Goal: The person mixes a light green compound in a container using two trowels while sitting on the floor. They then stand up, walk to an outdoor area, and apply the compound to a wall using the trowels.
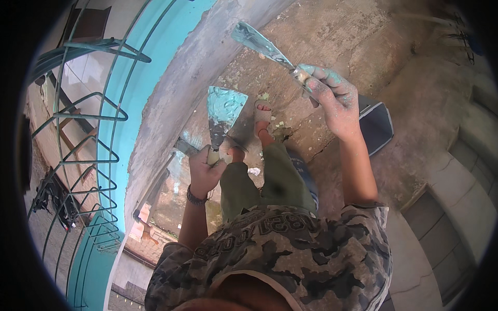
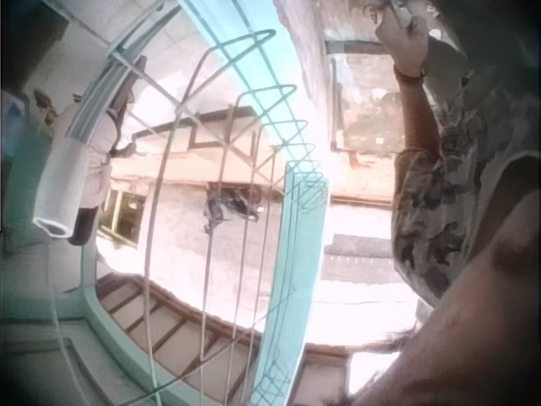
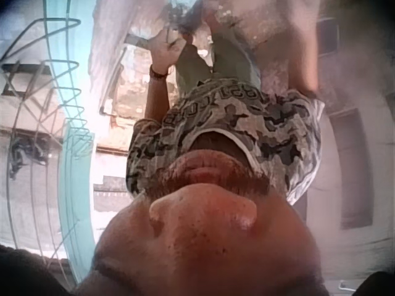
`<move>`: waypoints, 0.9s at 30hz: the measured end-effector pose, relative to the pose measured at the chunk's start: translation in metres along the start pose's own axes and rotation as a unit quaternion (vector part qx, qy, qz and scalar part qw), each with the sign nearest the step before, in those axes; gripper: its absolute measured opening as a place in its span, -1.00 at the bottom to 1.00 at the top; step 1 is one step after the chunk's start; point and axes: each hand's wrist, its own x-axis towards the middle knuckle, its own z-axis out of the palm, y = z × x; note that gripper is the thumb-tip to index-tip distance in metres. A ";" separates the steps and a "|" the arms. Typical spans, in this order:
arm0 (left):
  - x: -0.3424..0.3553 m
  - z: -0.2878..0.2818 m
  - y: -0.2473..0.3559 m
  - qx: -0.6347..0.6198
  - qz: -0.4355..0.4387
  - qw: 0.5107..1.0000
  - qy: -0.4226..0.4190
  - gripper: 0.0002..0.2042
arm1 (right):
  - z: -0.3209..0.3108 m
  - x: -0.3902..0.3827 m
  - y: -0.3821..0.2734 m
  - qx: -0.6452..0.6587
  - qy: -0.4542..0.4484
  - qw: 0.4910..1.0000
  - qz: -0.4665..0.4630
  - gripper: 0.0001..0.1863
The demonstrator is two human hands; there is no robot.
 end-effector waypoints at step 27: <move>-0.164 -0.159 0.178 0.013 0.162 0.986 -0.042 -0.86 | 0.113 -0.305 -0.137 0.142 0.055 0.988 0.014 -0.76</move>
